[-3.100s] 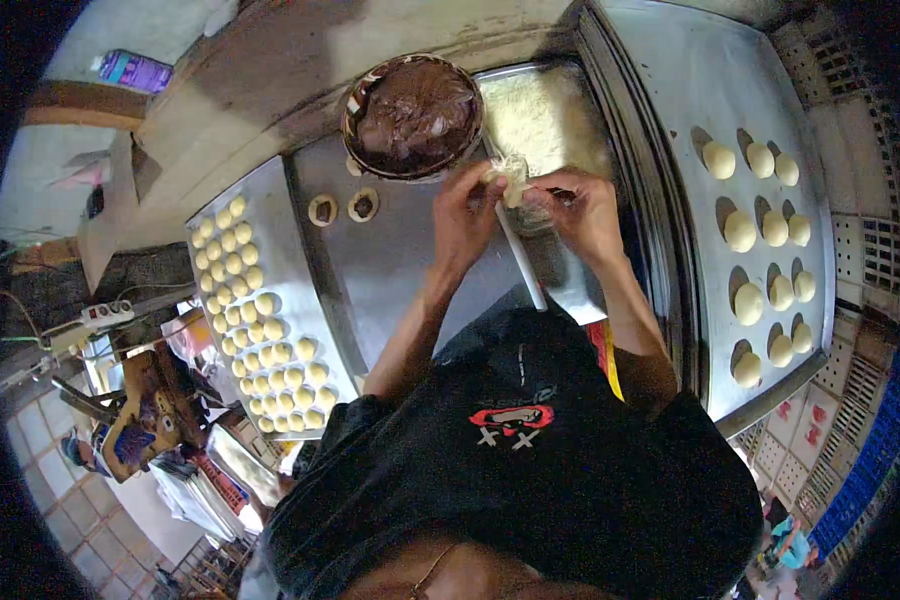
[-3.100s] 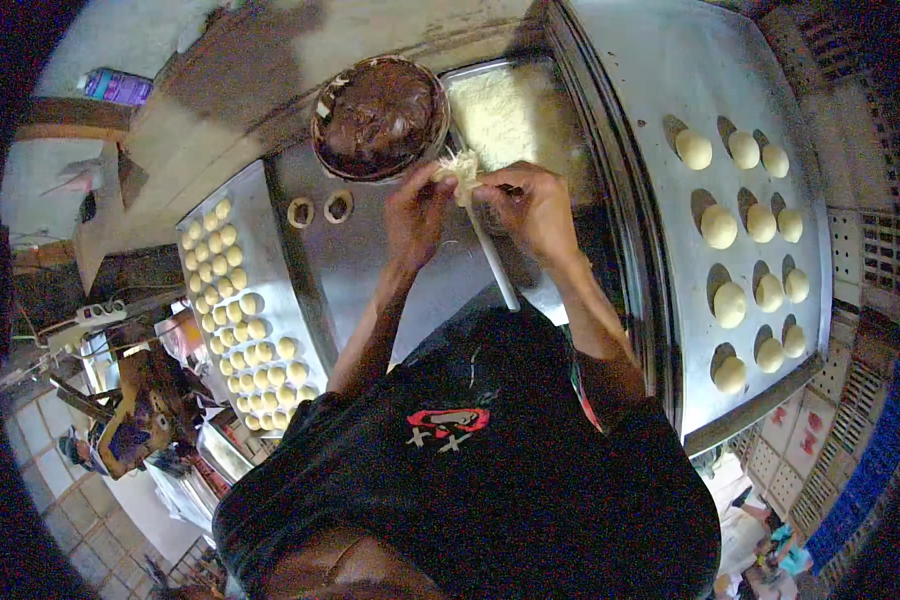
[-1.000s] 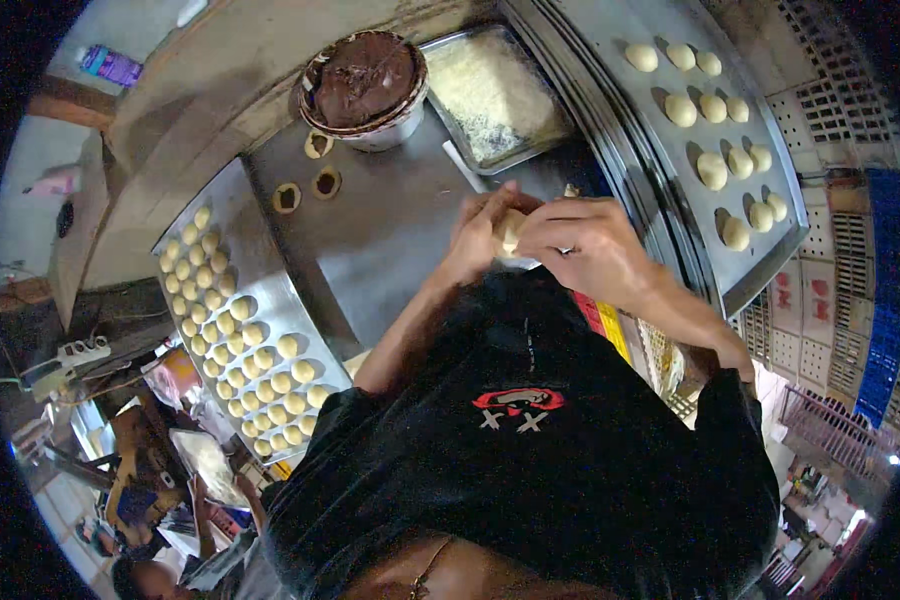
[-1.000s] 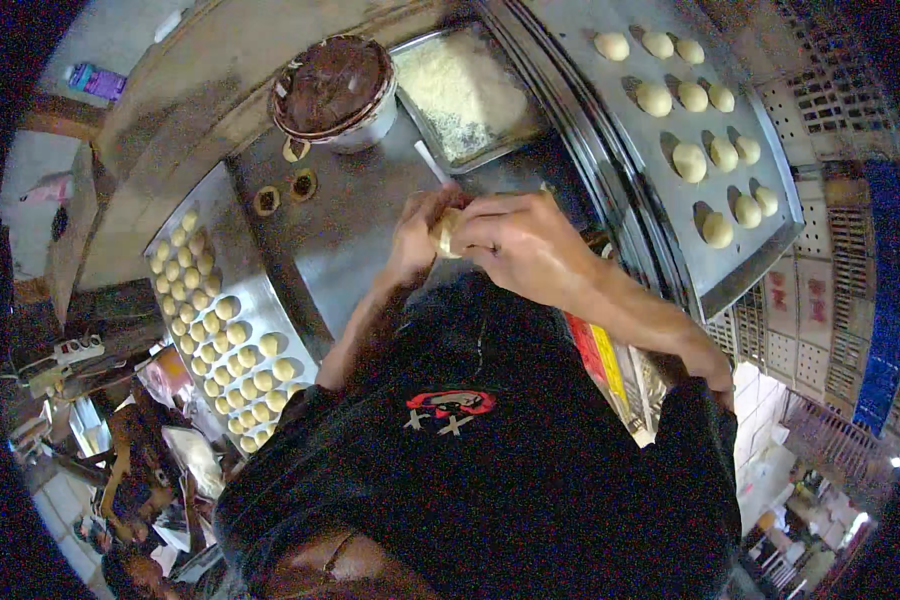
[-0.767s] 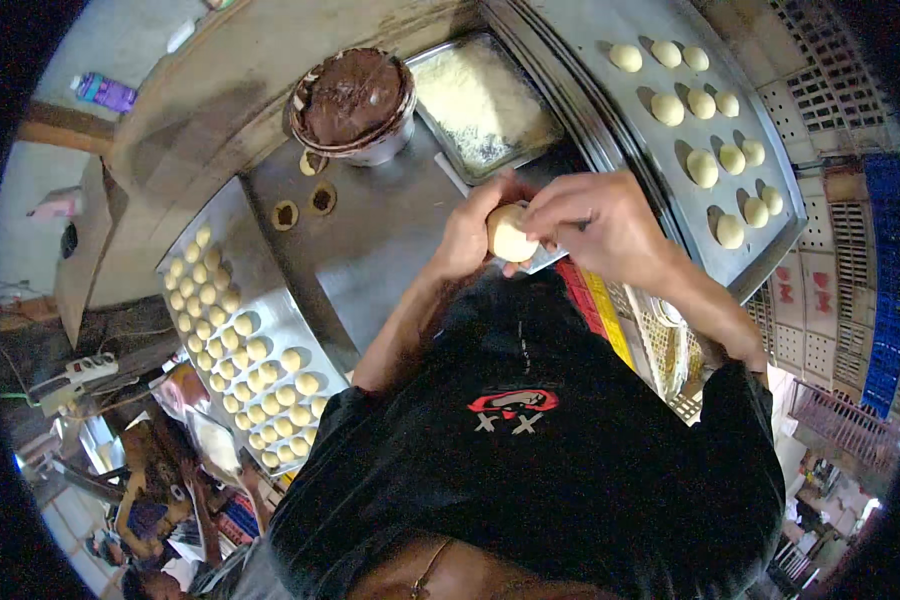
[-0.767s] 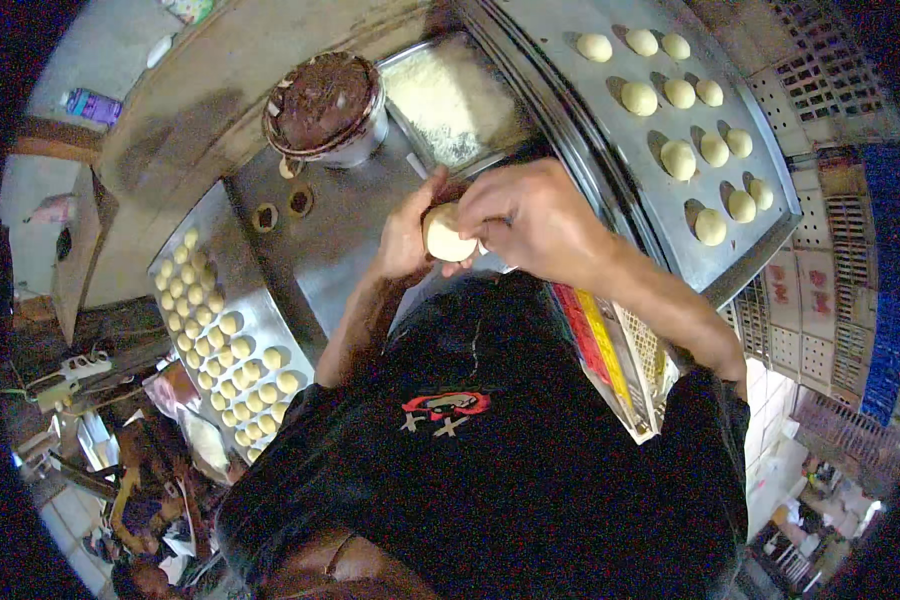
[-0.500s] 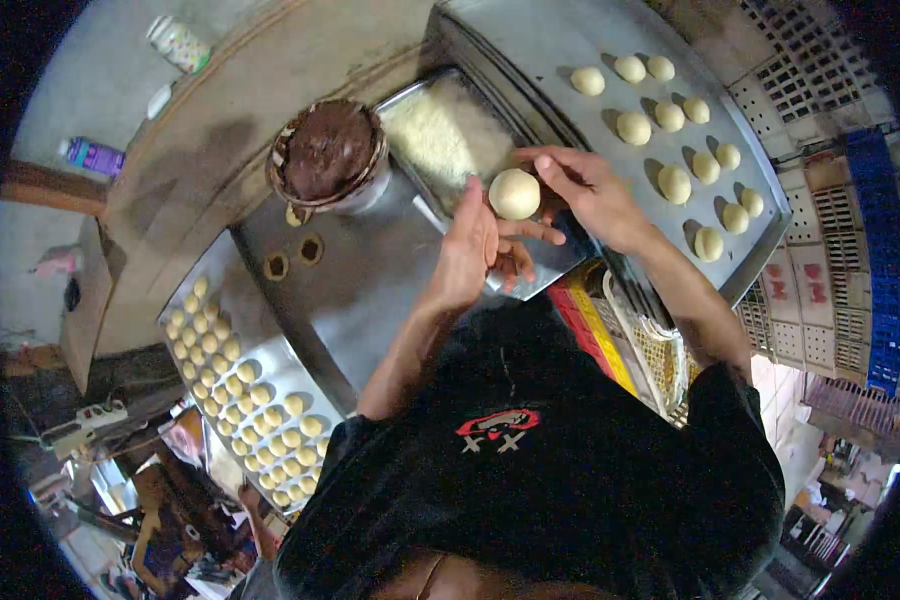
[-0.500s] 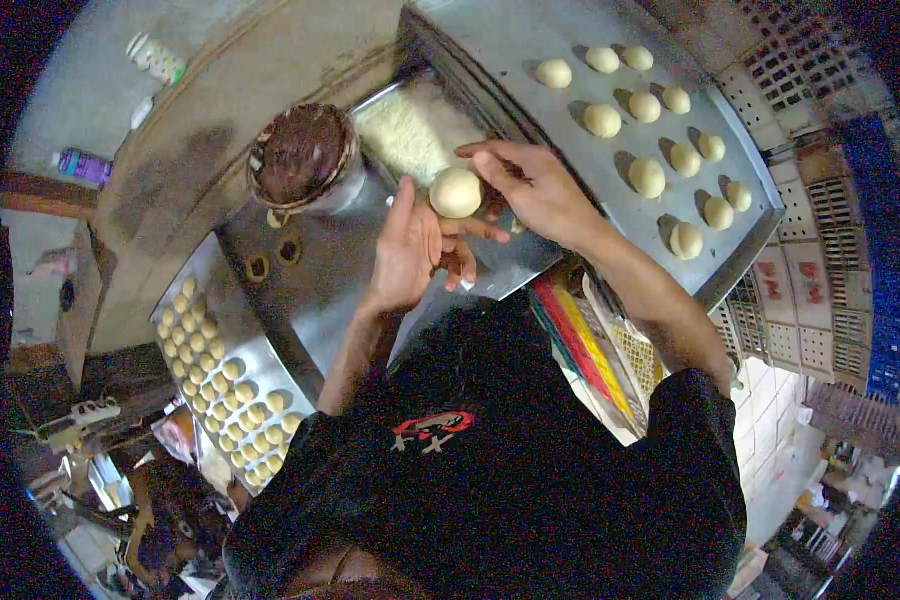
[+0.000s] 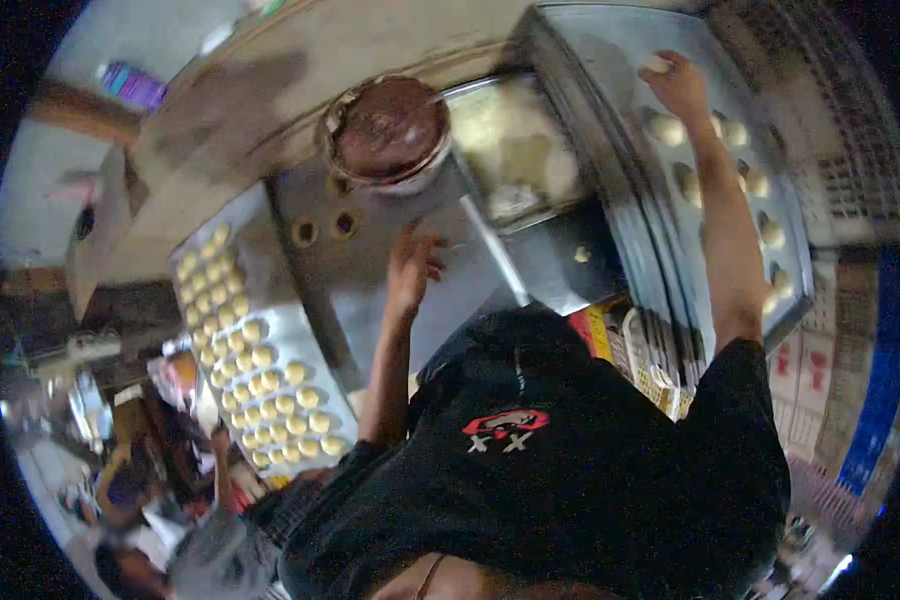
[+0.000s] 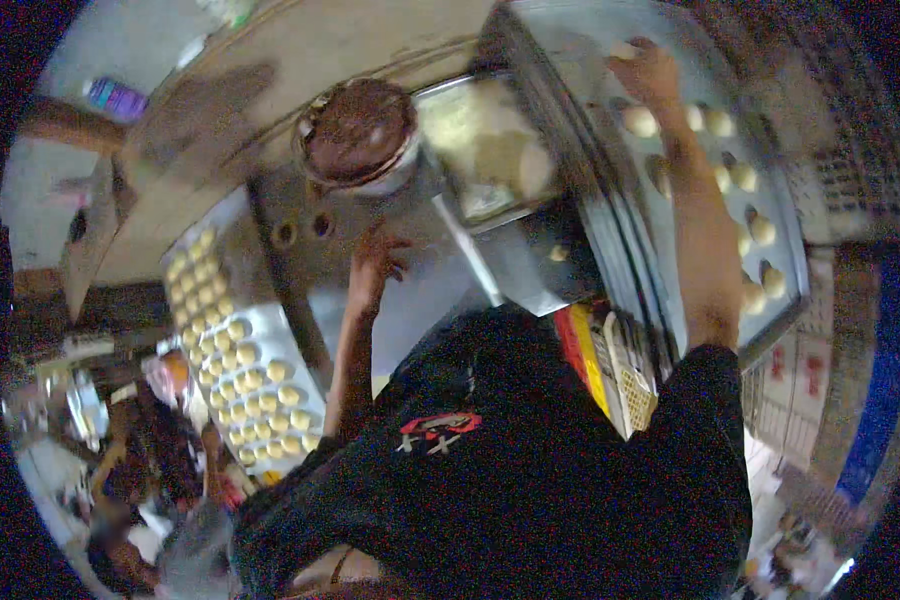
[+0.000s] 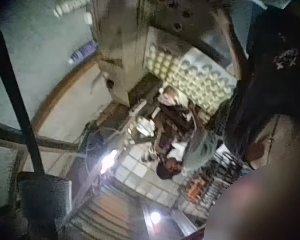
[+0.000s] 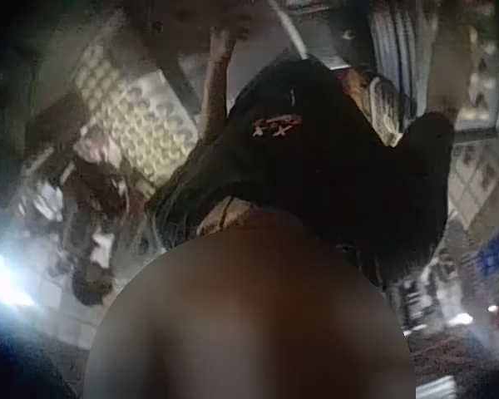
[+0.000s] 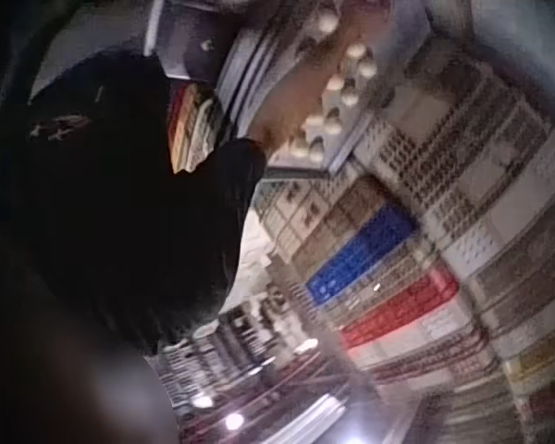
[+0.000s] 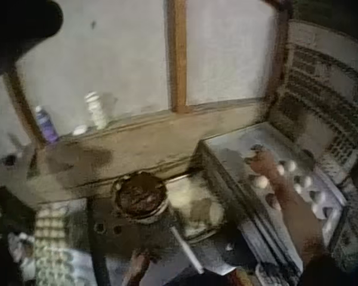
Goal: Filling dough with chocolate and preparing it on trays in a bakery.
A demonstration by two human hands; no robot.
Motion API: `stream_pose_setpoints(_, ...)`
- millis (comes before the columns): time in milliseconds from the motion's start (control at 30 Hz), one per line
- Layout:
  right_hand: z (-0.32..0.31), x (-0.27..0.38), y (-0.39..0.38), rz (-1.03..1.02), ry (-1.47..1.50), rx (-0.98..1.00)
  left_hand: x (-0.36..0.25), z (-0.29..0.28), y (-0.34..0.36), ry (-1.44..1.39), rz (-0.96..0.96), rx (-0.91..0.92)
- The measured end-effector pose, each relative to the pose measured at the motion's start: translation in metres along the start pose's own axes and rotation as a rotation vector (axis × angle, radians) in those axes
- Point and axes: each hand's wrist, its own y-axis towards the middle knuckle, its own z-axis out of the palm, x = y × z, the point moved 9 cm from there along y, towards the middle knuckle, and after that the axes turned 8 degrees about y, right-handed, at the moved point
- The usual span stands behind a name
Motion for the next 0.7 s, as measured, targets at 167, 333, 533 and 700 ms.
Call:
stream_pose_setpoints(167, 0.035, 0.005, 0.006, 0.021, -0.463, 0.169, 0.077, -0.143, -0.002, 0.684, -0.021, -0.449)
stream_pose_setpoints(333, -0.003, 0.144, -0.047, -0.308, 0.185, -0.435, 0.113, -0.206, 0.001, 1.567, 0.241, -0.735)
stream_pose_setpoints(533, 0.221, 0.163, -0.116, -0.131, 0.272, 0.405, 0.139, -0.232, 0.067, 1.436, 0.045, -0.571)
stream_pose_setpoints(700, 0.291, 0.162, -0.165, -0.463, 0.069, 0.316, 0.106, -0.171, 0.078, 0.455, -0.050, -0.316)
